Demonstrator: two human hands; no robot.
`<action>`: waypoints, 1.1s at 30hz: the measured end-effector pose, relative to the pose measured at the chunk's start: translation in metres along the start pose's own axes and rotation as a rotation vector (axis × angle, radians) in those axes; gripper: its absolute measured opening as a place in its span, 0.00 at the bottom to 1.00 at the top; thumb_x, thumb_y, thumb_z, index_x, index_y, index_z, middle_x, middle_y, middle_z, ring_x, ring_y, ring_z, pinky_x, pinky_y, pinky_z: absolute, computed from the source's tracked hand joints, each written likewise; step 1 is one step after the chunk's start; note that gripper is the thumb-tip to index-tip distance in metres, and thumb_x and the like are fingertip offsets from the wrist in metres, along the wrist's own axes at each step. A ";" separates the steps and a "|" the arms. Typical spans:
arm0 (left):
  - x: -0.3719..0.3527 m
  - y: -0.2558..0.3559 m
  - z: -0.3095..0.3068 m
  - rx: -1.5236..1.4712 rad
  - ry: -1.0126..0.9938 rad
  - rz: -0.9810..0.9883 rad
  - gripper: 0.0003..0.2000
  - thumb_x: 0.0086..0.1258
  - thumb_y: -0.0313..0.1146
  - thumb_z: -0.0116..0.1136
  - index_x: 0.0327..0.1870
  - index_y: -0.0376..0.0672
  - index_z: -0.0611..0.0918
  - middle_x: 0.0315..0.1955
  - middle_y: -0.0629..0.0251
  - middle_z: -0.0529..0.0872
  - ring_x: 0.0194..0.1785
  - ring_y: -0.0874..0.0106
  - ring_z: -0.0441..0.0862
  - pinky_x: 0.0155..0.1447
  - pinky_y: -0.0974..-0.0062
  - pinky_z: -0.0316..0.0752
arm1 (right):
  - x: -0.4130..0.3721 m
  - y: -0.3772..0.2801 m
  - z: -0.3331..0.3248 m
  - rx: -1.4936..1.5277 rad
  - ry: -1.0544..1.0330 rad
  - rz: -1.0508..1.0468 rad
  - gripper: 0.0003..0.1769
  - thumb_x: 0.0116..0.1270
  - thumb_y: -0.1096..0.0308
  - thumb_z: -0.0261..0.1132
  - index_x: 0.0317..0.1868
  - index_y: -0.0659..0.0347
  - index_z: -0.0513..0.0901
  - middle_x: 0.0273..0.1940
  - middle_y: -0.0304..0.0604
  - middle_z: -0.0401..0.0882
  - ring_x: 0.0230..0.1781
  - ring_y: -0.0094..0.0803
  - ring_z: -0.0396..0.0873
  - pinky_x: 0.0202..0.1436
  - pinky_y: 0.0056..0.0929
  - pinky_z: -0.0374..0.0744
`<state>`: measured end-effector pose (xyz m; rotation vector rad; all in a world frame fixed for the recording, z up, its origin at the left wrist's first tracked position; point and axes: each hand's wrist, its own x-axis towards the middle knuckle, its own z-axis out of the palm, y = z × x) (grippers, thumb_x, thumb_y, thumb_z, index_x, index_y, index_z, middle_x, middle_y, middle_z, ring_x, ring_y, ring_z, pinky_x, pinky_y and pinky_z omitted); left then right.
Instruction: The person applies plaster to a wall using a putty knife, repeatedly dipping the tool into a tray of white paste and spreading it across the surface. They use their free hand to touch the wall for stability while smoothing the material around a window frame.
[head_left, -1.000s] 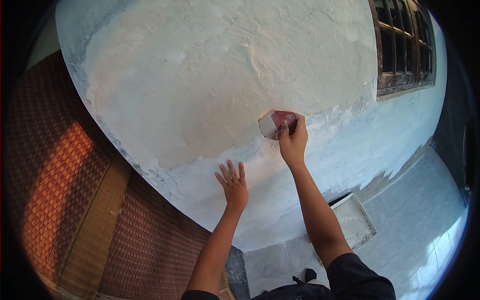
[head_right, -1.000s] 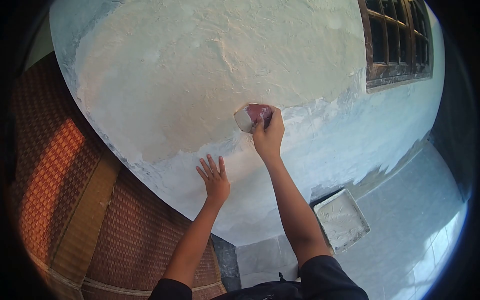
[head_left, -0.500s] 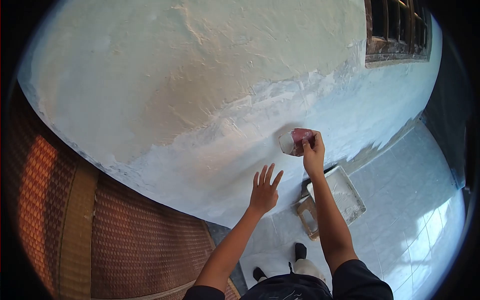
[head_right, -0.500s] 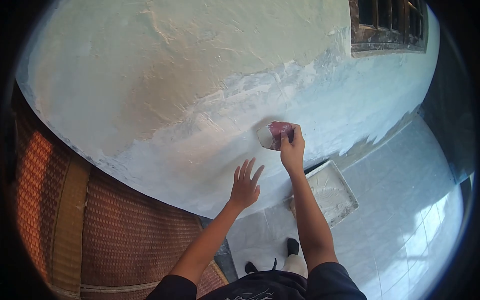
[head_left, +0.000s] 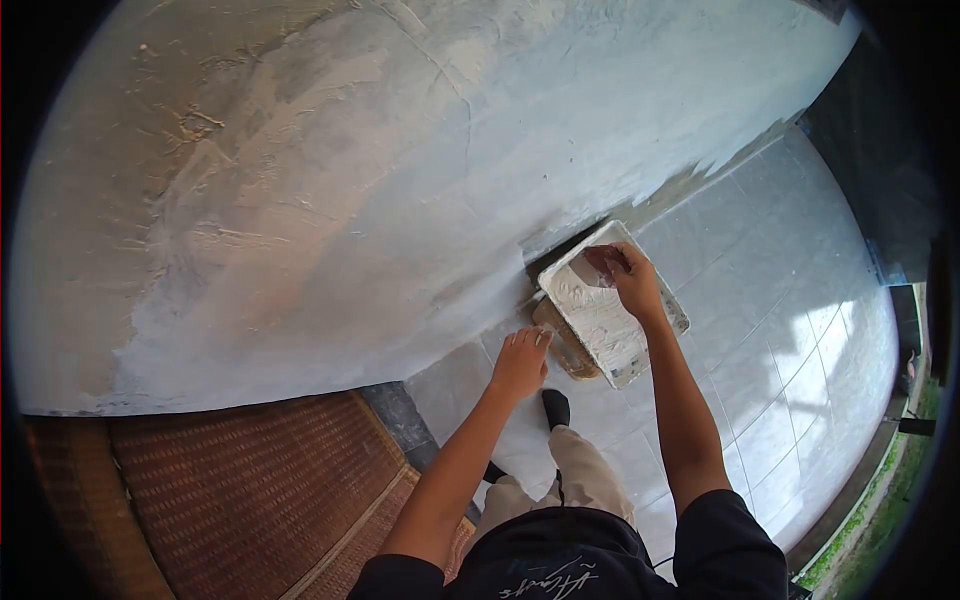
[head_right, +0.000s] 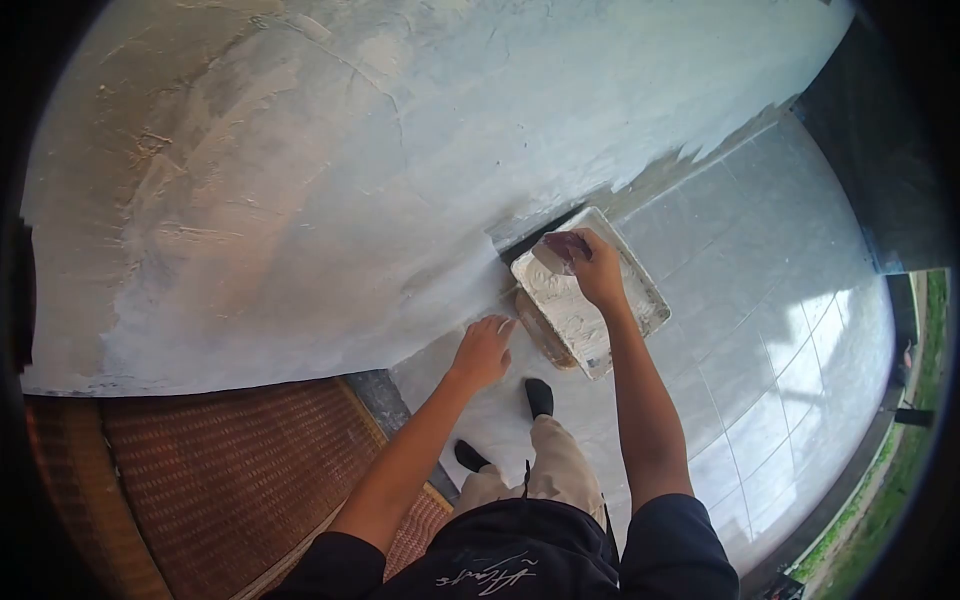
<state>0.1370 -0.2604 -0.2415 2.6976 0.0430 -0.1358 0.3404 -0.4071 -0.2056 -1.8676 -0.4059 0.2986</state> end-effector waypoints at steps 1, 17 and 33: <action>0.003 0.003 0.008 -0.009 -0.014 -0.003 0.28 0.55 0.27 0.60 0.61 0.37 0.72 0.59 0.52 0.73 0.65 0.56 0.68 0.67 0.59 0.63 | 0.000 0.007 -0.005 -0.003 -0.003 0.016 0.11 0.63 0.80 0.59 0.46 0.68 0.80 0.38 0.49 0.85 0.39 0.33 0.83 0.46 0.29 0.78; 0.033 0.013 0.093 -0.037 -0.132 -0.094 0.32 0.61 0.32 0.61 0.68 0.38 0.65 0.67 0.50 0.64 0.72 0.54 0.59 0.71 0.56 0.57 | 0.044 0.158 -0.059 -0.273 -0.108 -0.030 0.10 0.63 0.82 0.54 0.41 0.67 0.81 0.41 0.46 0.87 0.45 0.42 0.84 0.49 0.32 0.80; 0.045 0.023 0.125 -0.108 -0.144 -0.087 0.34 0.62 0.31 0.60 0.69 0.38 0.62 0.69 0.47 0.60 0.72 0.52 0.57 0.73 0.57 0.54 | 0.072 0.209 -0.045 -0.319 -0.314 -0.081 0.09 0.64 0.80 0.56 0.37 0.66 0.83 0.38 0.45 0.87 0.40 0.44 0.84 0.46 0.35 0.80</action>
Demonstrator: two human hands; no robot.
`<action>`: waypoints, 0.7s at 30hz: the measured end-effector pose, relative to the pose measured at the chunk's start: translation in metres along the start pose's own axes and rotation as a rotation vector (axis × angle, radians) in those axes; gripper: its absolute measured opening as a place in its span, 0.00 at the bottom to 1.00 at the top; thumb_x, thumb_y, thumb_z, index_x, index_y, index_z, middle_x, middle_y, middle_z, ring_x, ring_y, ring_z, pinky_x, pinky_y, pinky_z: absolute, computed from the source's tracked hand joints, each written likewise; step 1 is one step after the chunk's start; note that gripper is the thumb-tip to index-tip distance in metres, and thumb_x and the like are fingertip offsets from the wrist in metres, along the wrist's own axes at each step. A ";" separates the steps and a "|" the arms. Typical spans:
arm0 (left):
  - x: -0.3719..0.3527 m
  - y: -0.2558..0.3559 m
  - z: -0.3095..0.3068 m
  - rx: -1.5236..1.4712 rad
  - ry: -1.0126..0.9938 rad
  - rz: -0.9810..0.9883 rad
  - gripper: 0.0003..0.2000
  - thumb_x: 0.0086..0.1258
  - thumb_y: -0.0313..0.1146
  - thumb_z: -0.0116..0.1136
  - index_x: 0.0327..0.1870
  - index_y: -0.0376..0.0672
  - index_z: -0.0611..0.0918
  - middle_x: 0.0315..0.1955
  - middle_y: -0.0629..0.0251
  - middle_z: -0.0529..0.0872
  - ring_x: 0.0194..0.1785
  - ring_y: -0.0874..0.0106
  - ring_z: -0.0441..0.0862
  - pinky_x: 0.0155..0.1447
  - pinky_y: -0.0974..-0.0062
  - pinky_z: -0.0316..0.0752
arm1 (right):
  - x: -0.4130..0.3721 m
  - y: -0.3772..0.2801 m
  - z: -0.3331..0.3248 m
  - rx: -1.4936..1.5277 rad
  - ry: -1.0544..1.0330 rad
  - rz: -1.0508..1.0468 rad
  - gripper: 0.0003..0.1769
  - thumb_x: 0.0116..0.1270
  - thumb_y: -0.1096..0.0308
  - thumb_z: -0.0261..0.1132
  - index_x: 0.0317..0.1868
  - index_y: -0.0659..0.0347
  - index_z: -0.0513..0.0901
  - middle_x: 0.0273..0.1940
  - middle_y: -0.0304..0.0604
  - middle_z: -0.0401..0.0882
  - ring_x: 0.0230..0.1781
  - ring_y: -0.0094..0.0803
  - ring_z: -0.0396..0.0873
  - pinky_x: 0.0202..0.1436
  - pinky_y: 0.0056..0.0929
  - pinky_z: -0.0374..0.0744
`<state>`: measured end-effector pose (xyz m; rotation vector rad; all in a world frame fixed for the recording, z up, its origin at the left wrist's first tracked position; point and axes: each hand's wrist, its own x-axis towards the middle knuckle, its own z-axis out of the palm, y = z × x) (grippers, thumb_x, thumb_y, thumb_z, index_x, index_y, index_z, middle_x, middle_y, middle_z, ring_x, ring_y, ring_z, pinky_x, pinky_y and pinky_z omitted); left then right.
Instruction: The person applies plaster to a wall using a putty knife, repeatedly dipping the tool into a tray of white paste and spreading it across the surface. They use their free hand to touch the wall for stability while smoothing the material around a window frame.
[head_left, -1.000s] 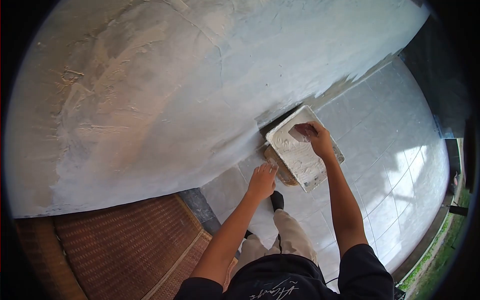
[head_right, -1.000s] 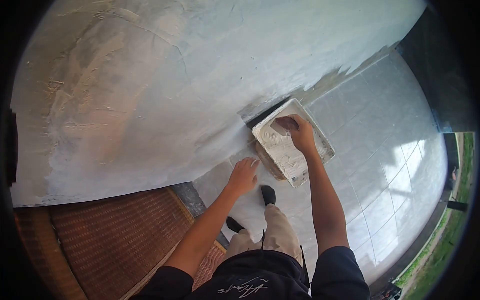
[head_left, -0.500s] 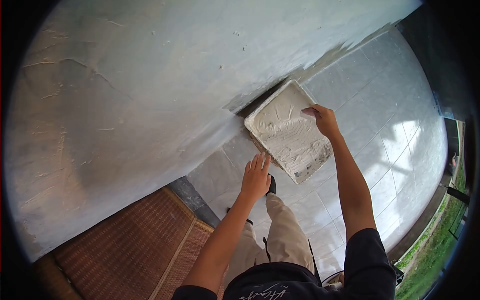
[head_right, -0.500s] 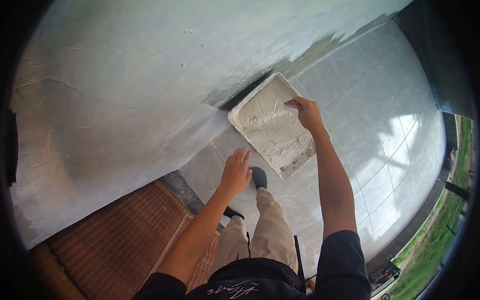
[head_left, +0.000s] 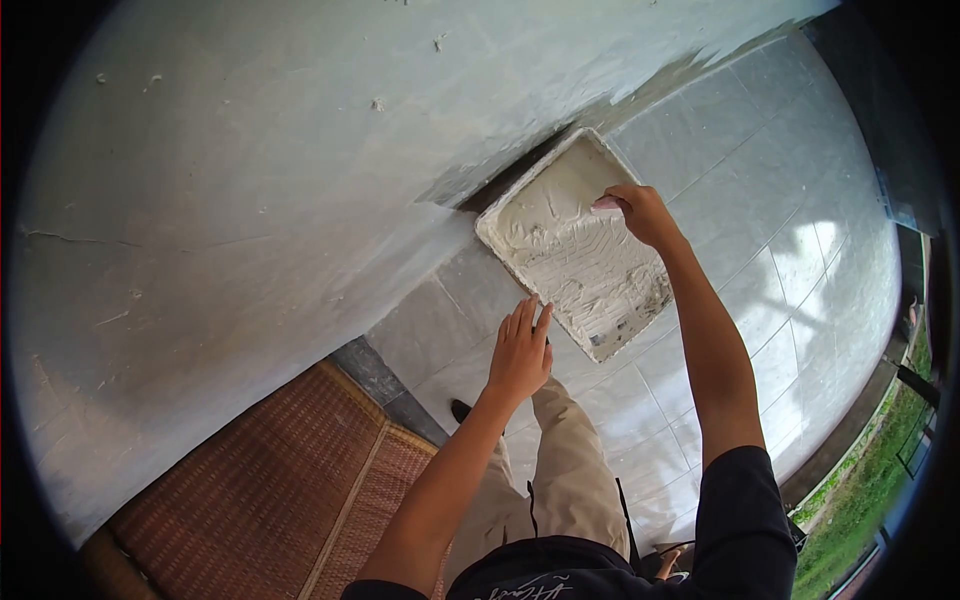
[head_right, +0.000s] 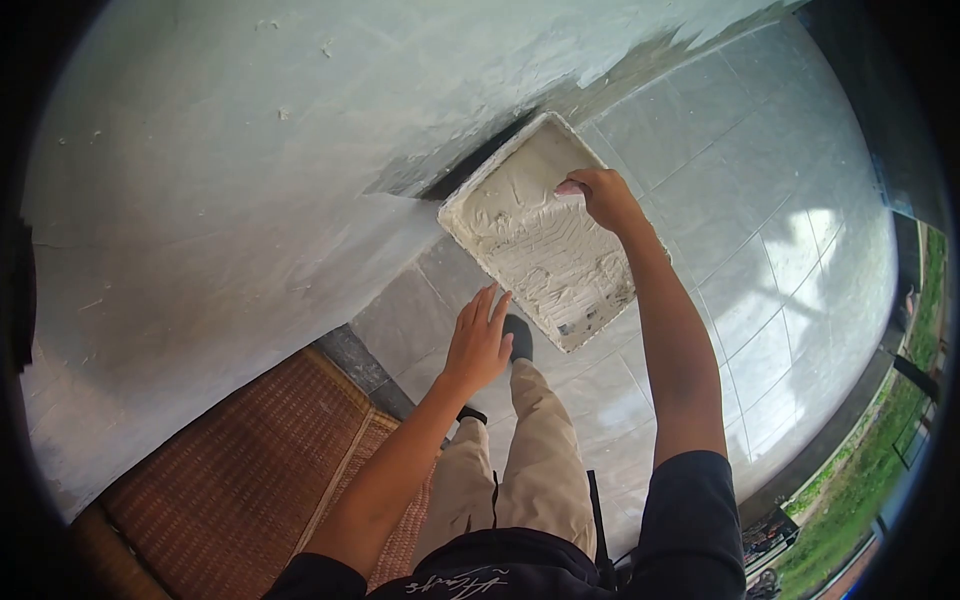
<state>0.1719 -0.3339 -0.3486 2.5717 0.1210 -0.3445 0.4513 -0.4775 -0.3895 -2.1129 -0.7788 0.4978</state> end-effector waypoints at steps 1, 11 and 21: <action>0.000 0.000 0.002 -0.002 -0.003 0.000 0.34 0.62 0.31 0.60 0.69 0.38 0.62 0.69 0.47 0.60 0.72 0.52 0.57 0.73 0.57 0.54 | 0.001 0.002 0.000 -0.002 -0.004 -0.001 0.09 0.64 0.80 0.56 0.37 0.65 0.84 0.38 0.45 0.86 0.40 0.44 0.84 0.46 0.35 0.80; -0.004 0.000 0.008 -0.013 -0.005 -0.011 0.33 0.62 0.30 0.60 0.69 0.38 0.62 0.69 0.47 0.60 0.72 0.51 0.58 0.73 0.57 0.55 | 0.015 0.008 -0.001 -0.148 -0.087 -0.014 0.12 0.60 0.81 0.57 0.39 0.60 0.85 0.35 0.49 0.85 0.37 0.48 0.82 0.42 0.39 0.78; -0.016 -0.002 0.012 -0.031 -0.025 -0.026 0.33 0.61 0.29 0.60 0.69 0.38 0.62 0.68 0.46 0.61 0.72 0.50 0.58 0.72 0.55 0.55 | 0.027 0.027 0.002 -0.234 -0.108 0.006 0.15 0.54 0.82 0.59 0.41 0.58 0.85 0.34 0.52 0.84 0.36 0.50 0.81 0.41 0.40 0.78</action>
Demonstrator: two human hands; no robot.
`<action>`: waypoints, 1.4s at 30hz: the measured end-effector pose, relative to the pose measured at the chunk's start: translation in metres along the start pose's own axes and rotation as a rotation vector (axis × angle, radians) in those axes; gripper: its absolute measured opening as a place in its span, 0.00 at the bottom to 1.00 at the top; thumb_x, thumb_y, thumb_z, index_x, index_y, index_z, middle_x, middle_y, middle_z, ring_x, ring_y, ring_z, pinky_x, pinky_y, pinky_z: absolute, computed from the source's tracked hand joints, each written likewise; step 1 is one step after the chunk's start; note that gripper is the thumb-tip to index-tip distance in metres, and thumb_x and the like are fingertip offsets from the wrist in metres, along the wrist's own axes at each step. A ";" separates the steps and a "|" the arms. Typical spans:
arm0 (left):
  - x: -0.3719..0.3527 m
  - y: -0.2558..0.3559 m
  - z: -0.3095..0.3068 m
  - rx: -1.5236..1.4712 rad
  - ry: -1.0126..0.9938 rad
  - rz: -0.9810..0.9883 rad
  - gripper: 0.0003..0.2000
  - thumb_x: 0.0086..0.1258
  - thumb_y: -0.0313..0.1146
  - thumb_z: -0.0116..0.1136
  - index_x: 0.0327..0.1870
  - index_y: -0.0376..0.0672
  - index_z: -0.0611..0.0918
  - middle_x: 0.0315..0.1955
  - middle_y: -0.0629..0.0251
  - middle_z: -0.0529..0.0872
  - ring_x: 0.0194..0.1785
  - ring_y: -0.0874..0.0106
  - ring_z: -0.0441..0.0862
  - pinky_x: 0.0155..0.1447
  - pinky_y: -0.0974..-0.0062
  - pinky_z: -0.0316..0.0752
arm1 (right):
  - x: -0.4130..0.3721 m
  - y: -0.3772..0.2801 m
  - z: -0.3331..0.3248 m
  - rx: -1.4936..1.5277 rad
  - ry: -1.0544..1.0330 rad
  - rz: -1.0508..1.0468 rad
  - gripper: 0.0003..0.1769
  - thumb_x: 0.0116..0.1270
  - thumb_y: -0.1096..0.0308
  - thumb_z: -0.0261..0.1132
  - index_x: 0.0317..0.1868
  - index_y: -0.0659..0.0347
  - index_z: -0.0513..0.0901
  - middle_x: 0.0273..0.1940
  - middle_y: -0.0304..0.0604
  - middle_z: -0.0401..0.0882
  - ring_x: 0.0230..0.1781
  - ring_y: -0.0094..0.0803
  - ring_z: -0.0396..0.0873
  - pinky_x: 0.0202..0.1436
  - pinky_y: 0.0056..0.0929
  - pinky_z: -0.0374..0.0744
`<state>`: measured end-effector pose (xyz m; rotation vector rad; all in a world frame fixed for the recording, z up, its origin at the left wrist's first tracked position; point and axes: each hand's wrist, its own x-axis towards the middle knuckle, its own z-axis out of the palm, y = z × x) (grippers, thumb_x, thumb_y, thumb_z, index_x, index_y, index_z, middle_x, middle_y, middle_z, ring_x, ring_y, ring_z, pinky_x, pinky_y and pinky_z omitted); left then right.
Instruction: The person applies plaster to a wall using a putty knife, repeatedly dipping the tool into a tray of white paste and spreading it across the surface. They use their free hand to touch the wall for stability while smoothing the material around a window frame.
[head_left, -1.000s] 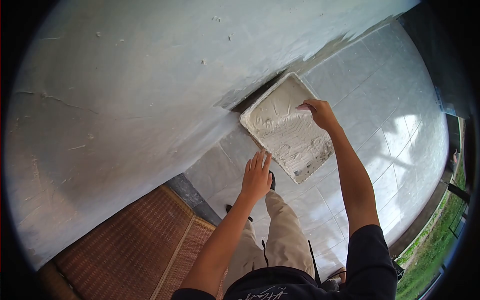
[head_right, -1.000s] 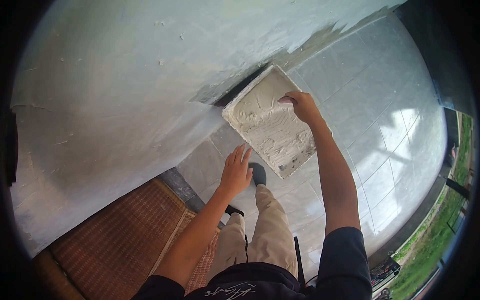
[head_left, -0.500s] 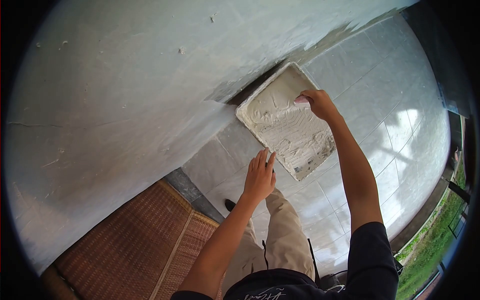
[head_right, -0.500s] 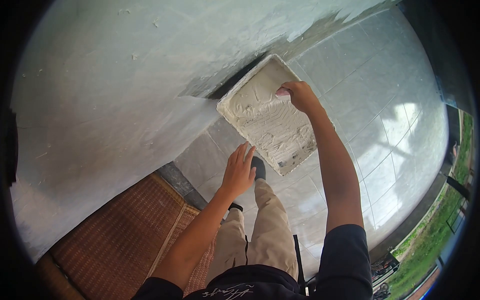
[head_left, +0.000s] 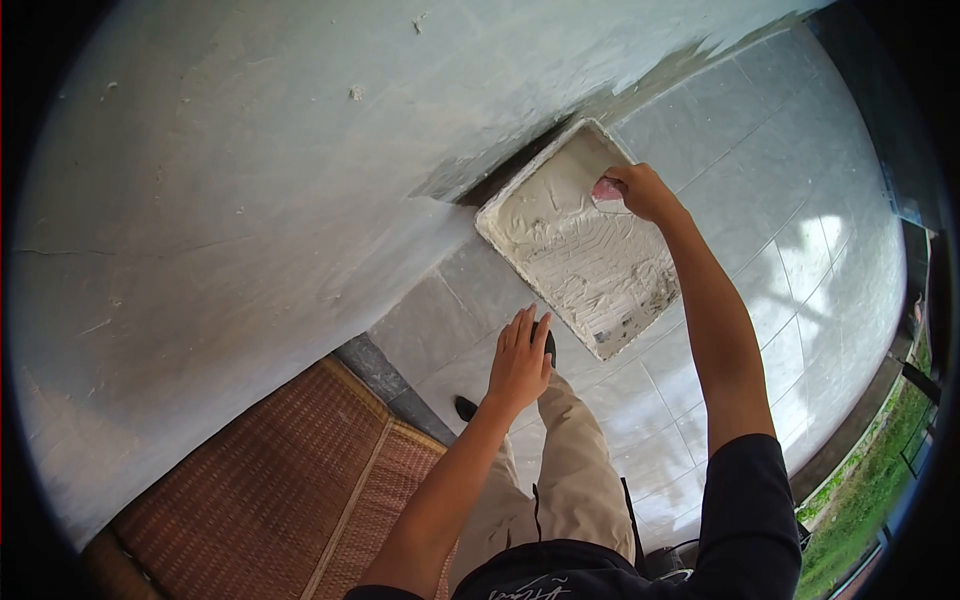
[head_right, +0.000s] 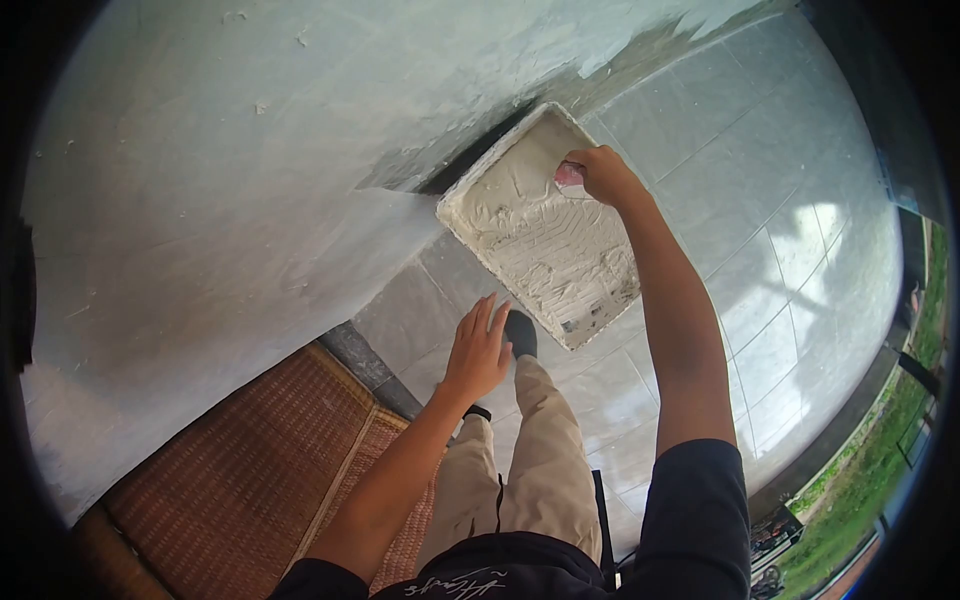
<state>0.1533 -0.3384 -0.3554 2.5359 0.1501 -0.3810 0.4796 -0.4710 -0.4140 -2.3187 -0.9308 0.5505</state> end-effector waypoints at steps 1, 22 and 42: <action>-0.001 -0.001 0.000 0.001 0.002 0.000 0.33 0.61 0.29 0.60 0.69 0.38 0.62 0.68 0.46 0.61 0.72 0.50 0.58 0.72 0.55 0.55 | -0.001 0.002 0.001 0.002 0.011 0.013 0.15 0.55 0.82 0.59 0.41 0.58 0.85 0.34 0.52 0.84 0.36 0.50 0.81 0.41 0.40 0.78; -0.036 -0.025 -0.065 0.134 0.075 -0.050 0.32 0.63 0.33 0.58 0.69 0.40 0.63 0.68 0.49 0.62 0.72 0.53 0.57 0.72 0.54 0.56 | -0.077 -0.037 0.016 0.624 -0.009 0.410 0.13 0.62 0.80 0.60 0.48 0.66 0.80 0.37 0.41 0.82 0.35 0.26 0.76 0.43 0.28 0.75; -0.092 -0.044 -0.280 0.635 0.756 0.108 0.34 0.60 0.28 0.55 0.71 0.48 0.62 0.73 0.54 0.56 0.76 0.54 0.50 0.75 0.45 0.43 | -0.042 -0.338 -0.057 1.639 0.025 -0.164 0.20 0.65 0.82 0.59 0.58 0.67 0.72 0.50 0.43 0.79 0.50 0.29 0.79 0.57 0.32 0.78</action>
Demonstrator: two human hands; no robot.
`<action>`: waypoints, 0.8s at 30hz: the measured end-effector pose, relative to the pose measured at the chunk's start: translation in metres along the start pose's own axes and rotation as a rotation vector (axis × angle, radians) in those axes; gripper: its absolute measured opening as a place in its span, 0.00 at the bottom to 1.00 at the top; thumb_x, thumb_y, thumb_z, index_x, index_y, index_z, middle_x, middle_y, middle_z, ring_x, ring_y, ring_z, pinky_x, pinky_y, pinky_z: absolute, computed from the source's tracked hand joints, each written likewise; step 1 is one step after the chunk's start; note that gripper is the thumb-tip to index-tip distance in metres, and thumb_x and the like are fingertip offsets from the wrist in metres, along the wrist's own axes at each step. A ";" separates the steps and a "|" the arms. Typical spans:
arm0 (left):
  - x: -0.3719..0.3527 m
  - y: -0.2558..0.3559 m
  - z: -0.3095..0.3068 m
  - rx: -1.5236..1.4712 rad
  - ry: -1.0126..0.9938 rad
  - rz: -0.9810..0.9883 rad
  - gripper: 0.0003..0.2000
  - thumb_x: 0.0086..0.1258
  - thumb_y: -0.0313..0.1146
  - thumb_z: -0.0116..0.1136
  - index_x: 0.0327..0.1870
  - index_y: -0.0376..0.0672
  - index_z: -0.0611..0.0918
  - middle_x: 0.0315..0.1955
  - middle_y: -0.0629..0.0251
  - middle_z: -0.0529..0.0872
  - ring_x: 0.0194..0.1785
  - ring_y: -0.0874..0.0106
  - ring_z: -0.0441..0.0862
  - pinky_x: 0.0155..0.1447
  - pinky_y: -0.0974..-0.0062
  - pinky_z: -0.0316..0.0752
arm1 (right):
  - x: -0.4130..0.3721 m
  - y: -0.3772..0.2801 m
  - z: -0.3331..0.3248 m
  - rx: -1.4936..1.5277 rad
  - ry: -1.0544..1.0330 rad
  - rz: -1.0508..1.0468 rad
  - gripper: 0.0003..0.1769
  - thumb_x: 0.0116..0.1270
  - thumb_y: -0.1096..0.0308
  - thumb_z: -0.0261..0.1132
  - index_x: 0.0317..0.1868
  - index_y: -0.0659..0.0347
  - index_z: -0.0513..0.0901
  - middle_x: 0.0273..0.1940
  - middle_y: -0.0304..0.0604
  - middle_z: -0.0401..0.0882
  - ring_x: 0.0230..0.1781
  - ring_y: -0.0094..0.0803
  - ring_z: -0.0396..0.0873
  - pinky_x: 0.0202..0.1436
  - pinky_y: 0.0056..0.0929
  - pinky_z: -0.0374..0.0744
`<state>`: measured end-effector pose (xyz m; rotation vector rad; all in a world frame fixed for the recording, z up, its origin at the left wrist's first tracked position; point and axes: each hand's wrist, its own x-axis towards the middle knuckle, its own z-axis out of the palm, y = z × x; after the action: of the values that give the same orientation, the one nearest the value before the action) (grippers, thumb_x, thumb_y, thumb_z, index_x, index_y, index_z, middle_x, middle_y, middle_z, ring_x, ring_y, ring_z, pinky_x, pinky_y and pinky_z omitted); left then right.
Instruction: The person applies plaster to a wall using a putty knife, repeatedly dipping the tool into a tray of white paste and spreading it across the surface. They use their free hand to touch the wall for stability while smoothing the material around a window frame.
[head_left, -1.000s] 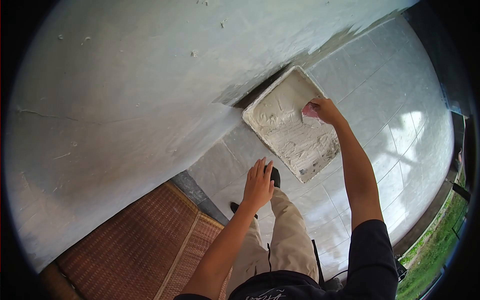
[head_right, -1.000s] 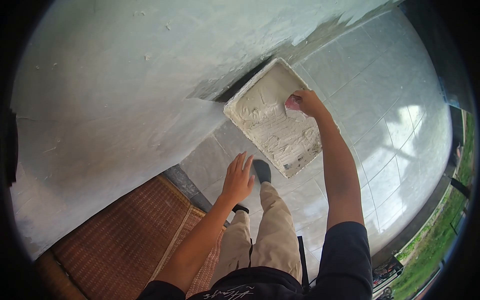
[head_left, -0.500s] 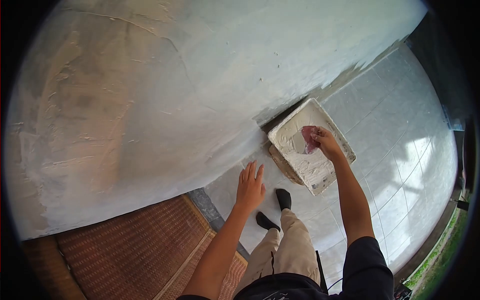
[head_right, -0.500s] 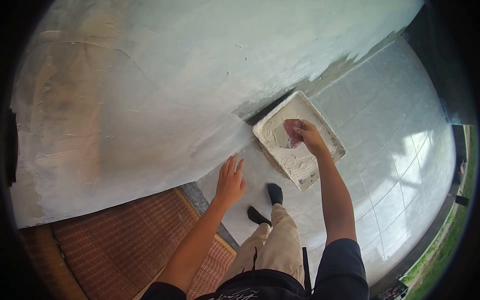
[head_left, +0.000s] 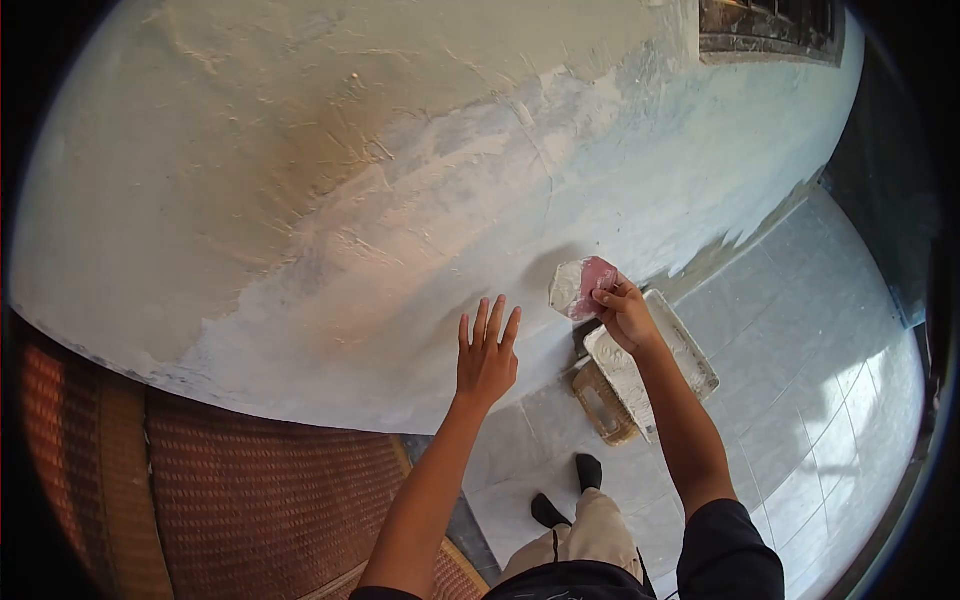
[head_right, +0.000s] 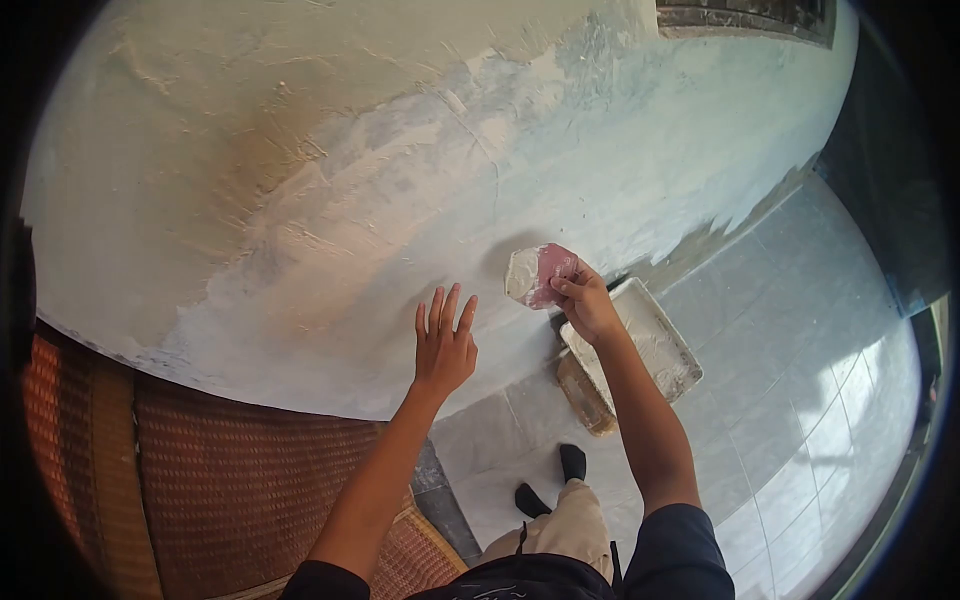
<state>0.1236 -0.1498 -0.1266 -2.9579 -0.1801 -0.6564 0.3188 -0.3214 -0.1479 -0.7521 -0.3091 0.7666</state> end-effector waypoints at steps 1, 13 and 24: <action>0.002 -0.007 -0.008 0.013 0.018 -0.001 0.34 0.60 0.28 0.55 0.71 0.48 0.62 0.73 0.54 0.56 0.76 0.54 0.50 0.75 0.45 0.43 | -0.001 -0.004 0.016 0.017 -0.006 -0.017 0.20 0.65 0.82 0.59 0.58 0.67 0.72 0.50 0.43 0.79 0.50 0.30 0.79 0.57 0.33 0.78; 0.029 -0.074 -0.114 0.226 0.323 0.058 0.32 0.60 0.31 0.54 0.70 0.49 0.65 0.72 0.59 0.59 0.77 0.55 0.50 0.74 0.41 0.41 | -0.010 -0.054 0.179 -0.358 -0.126 -0.502 0.17 0.72 0.78 0.53 0.59 0.70 0.73 0.52 0.46 0.80 0.52 0.29 0.78 0.58 0.29 0.75; 0.050 -0.123 -0.161 0.473 0.378 0.227 0.29 0.64 0.36 0.51 0.70 0.48 0.67 0.71 0.67 0.64 0.75 0.65 0.58 0.76 0.54 0.45 | -0.008 -0.050 0.257 -1.103 0.059 -1.425 0.24 0.57 0.87 0.57 0.56 0.66 0.79 0.57 0.52 0.79 0.61 0.49 0.75 0.67 0.45 0.71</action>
<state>0.0846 -0.0448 0.0495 -2.3139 0.0316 -0.9656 0.2079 -0.2234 0.0678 -1.2754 -1.0852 -0.8856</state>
